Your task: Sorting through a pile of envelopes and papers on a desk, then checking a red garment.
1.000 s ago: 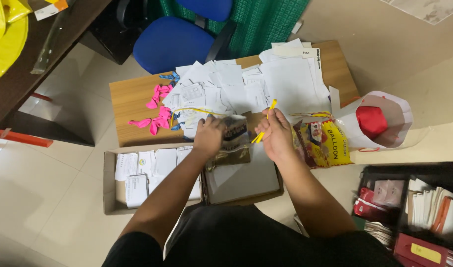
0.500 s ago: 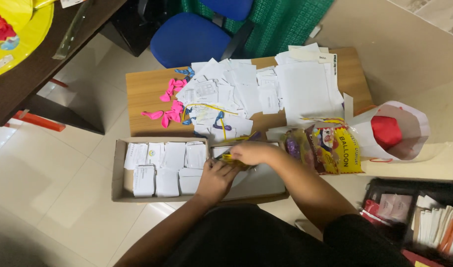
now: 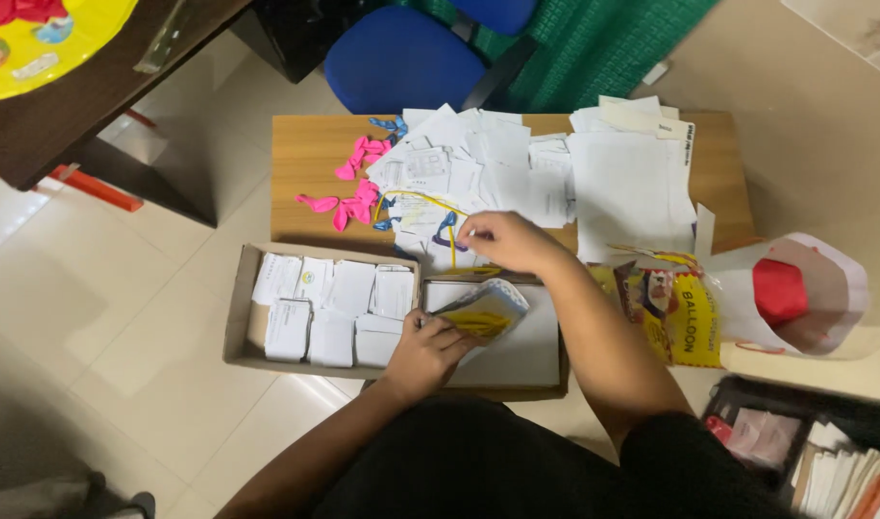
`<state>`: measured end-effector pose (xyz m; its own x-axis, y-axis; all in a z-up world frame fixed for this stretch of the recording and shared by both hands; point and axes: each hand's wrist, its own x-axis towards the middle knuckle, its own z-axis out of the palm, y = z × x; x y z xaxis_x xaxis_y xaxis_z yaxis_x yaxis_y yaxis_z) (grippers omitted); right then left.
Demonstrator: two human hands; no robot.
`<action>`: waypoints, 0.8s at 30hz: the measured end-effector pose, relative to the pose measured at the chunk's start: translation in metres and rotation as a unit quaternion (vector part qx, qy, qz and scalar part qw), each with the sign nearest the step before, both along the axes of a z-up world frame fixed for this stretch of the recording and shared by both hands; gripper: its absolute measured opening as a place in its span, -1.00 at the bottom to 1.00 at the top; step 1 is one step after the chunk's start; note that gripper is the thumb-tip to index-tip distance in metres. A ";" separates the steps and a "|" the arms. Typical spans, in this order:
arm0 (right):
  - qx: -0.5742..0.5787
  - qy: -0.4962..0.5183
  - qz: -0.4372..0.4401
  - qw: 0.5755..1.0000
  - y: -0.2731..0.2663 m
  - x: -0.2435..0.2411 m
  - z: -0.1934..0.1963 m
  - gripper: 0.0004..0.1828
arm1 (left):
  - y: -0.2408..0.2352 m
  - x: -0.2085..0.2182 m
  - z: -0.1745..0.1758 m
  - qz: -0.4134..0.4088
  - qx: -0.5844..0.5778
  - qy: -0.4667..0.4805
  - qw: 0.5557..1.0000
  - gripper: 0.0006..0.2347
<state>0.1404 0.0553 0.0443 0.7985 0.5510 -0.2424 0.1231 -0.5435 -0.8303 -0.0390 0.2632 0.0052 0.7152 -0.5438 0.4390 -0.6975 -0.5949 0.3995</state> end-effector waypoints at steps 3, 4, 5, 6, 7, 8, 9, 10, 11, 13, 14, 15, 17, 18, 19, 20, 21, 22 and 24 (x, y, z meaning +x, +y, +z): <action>-0.187 -0.085 0.020 0.978 0.010 0.023 -0.028 -0.83 | 0.005 -0.004 0.014 -0.007 -0.006 0.004 1.000 -0.72; -0.185 -0.085 0.026 0.979 0.011 0.028 -0.057 -0.83 | 0.005 -0.006 0.014 -0.001 -0.006 0.005 1.000 -0.72; -0.214 -0.136 0.080 0.964 0.011 0.033 -0.086 -0.84 | 0.005 -0.008 0.014 0.000 -0.005 0.007 1.000 -0.71; -0.242 -0.186 0.134 0.943 0.011 0.038 -0.115 -0.82 | 0.004 -0.009 0.014 0.000 -0.004 0.009 1.000 -0.70; -0.239 -0.186 0.140 0.942 0.008 0.038 -0.134 -0.82 | 0.005 -0.010 0.015 0.006 -0.004 0.010 1.000 -0.70; -0.264 -0.207 0.157 0.929 0.006 0.038 -0.153 -0.75 | 0.006 -0.011 0.016 0.009 -0.002 0.011 1.000 -0.70; -0.288 -0.227 0.175 0.914 0.004 0.037 -0.172 -0.68 | 0.006 -0.013 0.017 0.013 -0.002 0.013 1.000 -0.70; -0.286 -0.226 0.183 0.913 0.002 0.035 -0.185 -0.68 | 0.005 -0.017 0.014 0.020 -0.002 0.016 1.000 -0.70; -0.277 -0.251 0.179 0.910 0.002 0.036 -0.197 -0.68 | 0.005 -0.017 0.012 0.018 -0.006 0.014 1.000 -0.70; -0.265 -0.277 0.181 0.906 0.005 0.034 -0.207 -0.68 | 0.007 -0.020 0.011 0.021 -0.010 0.013 1.000 -0.70; -0.277 -0.266 0.185 0.904 0.008 0.032 -0.205 -0.76 | 0.007 -0.021 0.012 0.019 -0.017 0.013 1.000 -0.71; -0.292 -0.255 0.187 0.903 0.009 0.030 -0.202 -0.82 | 0.007 -0.021 0.012 0.014 -0.024 0.012 1.000 -0.71; -0.271 -0.261 0.187 0.907 0.012 0.032 -0.198 -0.84 | 0.007 -0.018 0.013 0.018 -0.029 0.015 0.999 -0.72; -0.252 -0.265 0.185 0.912 0.012 0.033 -0.196 -0.85 | 0.007 -0.017 0.013 0.018 -0.034 0.018 0.999 -0.73; -0.254 -0.265 0.182 0.912 0.012 0.033 -0.185 -0.85 | 0.005 -0.014 0.012 0.014 -0.035 0.017 0.999 -0.73; -0.193 -0.258 0.157 0.933 0.011 0.033 -0.173 -0.90 | 0.004 -0.011 0.010 0.031 -0.035 0.027 0.999 -0.74; -0.133 -0.252 0.129 0.950 0.009 0.034 -0.161 -0.91 | 0.002 -0.006 0.009 0.045 -0.034 0.036 0.998 -0.76; -0.135 -0.253 0.123 0.950 0.005 0.033 -0.153 -0.91 | 0.000 0.001 0.009 0.039 -0.035 0.034 0.998 -0.76; -0.001 -0.318 0.027 0.948 -0.004 0.033 -0.138 -0.91 | -0.005 0.017 0.009 0.087 -0.032 0.041 0.995 -0.78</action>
<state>0.1732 0.0515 -0.0938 0.7545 0.5948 0.2776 0.6256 -0.5237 -0.5783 -0.0222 0.2581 0.0145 0.8306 -0.3820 0.4052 -0.5503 -0.6744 0.4923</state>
